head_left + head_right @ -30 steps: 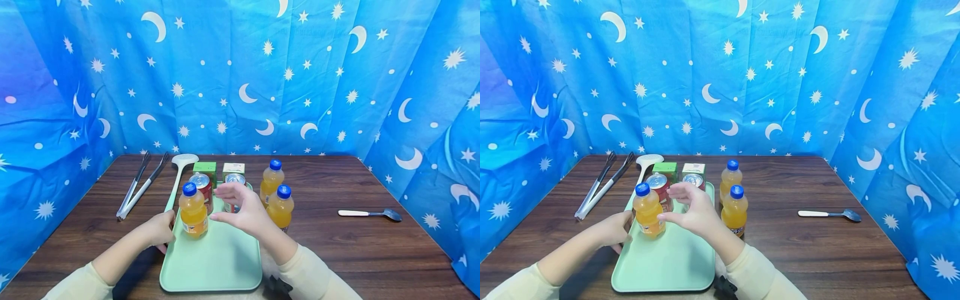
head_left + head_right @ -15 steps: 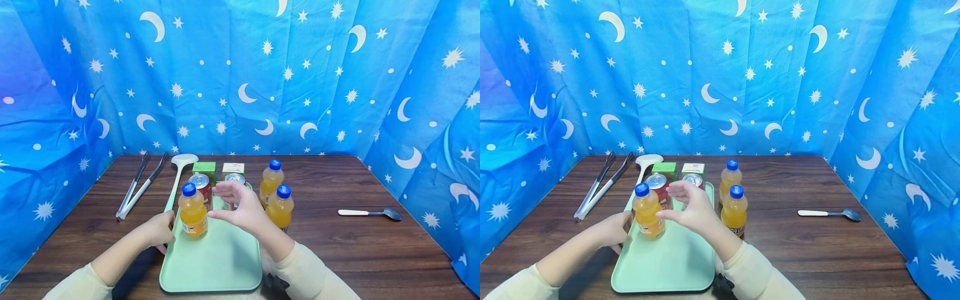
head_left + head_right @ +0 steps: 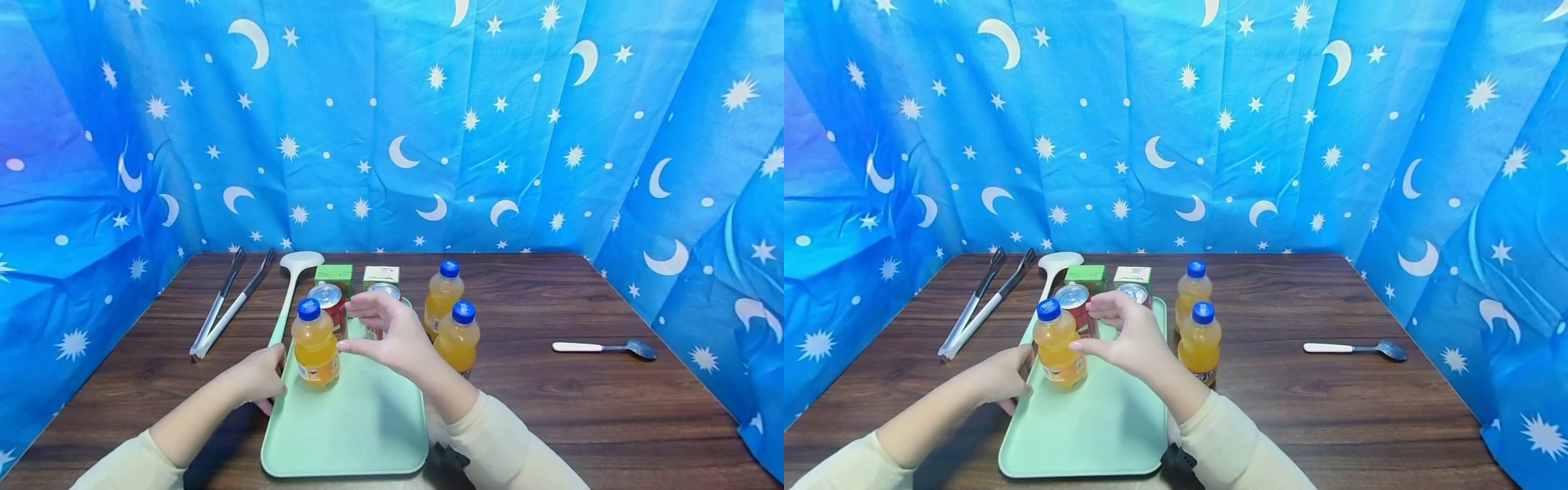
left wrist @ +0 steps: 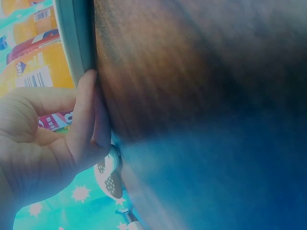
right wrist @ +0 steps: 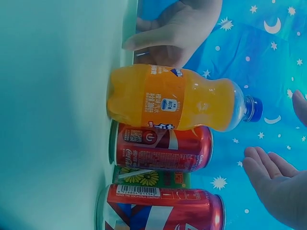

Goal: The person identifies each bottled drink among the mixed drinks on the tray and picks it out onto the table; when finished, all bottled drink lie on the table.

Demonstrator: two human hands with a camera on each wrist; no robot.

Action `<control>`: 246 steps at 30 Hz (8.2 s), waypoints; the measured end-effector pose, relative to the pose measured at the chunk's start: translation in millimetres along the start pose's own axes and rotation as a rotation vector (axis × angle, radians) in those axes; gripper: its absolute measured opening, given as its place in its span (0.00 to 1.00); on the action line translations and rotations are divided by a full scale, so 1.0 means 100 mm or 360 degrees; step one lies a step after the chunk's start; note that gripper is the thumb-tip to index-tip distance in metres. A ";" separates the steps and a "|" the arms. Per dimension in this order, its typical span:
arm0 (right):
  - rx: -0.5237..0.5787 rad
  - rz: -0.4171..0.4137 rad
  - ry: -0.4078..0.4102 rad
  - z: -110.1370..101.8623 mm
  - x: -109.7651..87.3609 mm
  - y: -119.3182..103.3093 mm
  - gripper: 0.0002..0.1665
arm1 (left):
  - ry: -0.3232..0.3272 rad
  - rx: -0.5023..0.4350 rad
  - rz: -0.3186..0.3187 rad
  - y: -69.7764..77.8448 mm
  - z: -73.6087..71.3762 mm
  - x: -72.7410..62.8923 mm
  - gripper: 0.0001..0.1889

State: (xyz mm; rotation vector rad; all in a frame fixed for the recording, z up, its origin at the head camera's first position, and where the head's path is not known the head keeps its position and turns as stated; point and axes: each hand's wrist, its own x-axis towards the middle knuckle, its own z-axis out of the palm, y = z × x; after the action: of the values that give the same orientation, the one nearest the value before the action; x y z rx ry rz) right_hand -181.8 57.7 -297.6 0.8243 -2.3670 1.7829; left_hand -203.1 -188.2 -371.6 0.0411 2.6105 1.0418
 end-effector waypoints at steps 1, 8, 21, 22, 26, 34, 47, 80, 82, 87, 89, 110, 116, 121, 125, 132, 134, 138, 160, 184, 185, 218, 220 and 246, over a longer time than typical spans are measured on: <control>0.0001 0.0004 -0.0004 0.00 -0.01 -0.04 0.32 | -0.0001 -0.0001 -0.0006 0.00 0.00 0.00 0.18; -0.0015 0.0022 0.0003 0.02 0.04 0.05 0.32 | -0.0011 0.0000 -0.0003 0.02 -0.01 0.00 0.18; -0.0030 0.0025 -0.0001 0.06 0.13 0.24 0.33 | -0.0008 -0.0018 -0.0026 0.03 0.00 -0.01 0.18; -0.0035 0.0025 -0.0001 0.06 0.13 0.25 0.33 | -0.0008 -0.0019 -0.0030 0.03 0.00 -0.01 0.18; -0.0055 0.0036 -0.0001 0.08 0.14 0.25 0.33 | -0.0009 -0.0015 -0.0025 0.02 0.00 0.00 0.18; -0.0090 0.0049 0.0007 0.12 0.16 0.26 0.32 | -0.0010 -0.0023 -0.0037 0.02 0.00 -0.01 0.18; -0.0070 0.0069 0.0005 0.19 0.21 0.22 0.31 | -0.0007 -0.0036 -0.0033 0.03 -0.01 -0.01 0.18; -0.0014 0.0199 -0.0036 0.35 0.33 0.37 0.33 | 0.0002 -0.0027 -0.0045 0.01 -0.01 0.00 0.19; -0.0030 0.0195 -0.0034 0.36 0.33 0.36 0.34 | 0.0000 -0.0033 -0.0046 0.00 -0.01 0.01 0.19; -0.0048 0.0195 -0.0031 0.38 0.34 0.36 0.34 | 0.0001 -0.0035 -0.0042 0.00 -0.01 0.01 0.18; -0.0046 0.0204 -0.0031 0.38 0.34 0.36 0.35 | 0.0001 -0.0031 -0.0042 0.00 0.00 0.01 0.18; -0.0074 0.0261 -0.0035 0.48 0.36 0.39 0.36 | 0.0009 -0.0028 -0.0029 0.01 0.00 0.01 0.18; -0.0093 0.0226 -0.0024 0.49 0.36 0.39 0.36 | 0.0021 -0.0053 -0.0008 0.00 0.02 0.01 0.18; -0.0087 0.0210 -0.0019 0.49 0.35 0.39 0.34 | 0.0029 -0.0063 -0.0002 0.00 0.02 0.01 0.18; -0.0095 0.0198 -0.0014 0.49 0.36 0.40 0.34 | 0.0017 -0.0059 -0.0010 0.00 0.01 0.01 0.18; -0.0094 0.0184 -0.0018 0.50 0.36 0.42 0.33 | 0.0022 -0.0049 -0.0017 0.00 0.02 0.00 0.18; -0.0099 0.0171 -0.0018 0.50 0.36 0.43 0.33 | 0.0026 -0.0049 -0.0017 0.00 0.02 0.00 0.18; -0.0107 0.0155 -0.0018 0.50 0.36 0.43 0.32 | 0.0027 -0.0055 -0.0018 0.01 0.02 -0.01 0.18; -0.0077 0.0073 0.0010 0.50 0.35 0.46 0.30 | 0.0015 -0.0045 -0.0026 -0.01 0.01 0.01 0.18; -0.0099 0.0132 0.0113 0.48 0.33 0.48 0.32 | 0.0018 -0.0058 -0.0034 0.00 0.01 0.02 0.18; -0.0103 0.0127 0.0117 0.48 0.33 0.48 0.32 | 0.0017 -0.0058 -0.0033 0.00 0.01 0.02 0.18; -0.0136 0.0138 0.0130 0.30 0.23 0.33 0.33 | 0.0001 -0.0084 -0.0022 -0.01 0.01 0.01 0.18; -0.0133 0.0136 0.0129 0.29 0.23 0.33 0.32 | -0.0001 -0.0081 -0.0022 -0.01 0.01 0.01 0.18; -0.0129 0.0165 0.0121 0.24 0.18 0.33 0.33 | 0.0007 -0.0062 -0.0006 -0.01 0.02 0.01 0.17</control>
State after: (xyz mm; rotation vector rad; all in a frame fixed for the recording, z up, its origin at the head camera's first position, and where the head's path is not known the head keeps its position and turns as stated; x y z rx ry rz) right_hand -205.5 35.3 -328.3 0.6231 -2.4562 1.7077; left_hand -203.7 -187.7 -374.2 0.0251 2.5925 1.0923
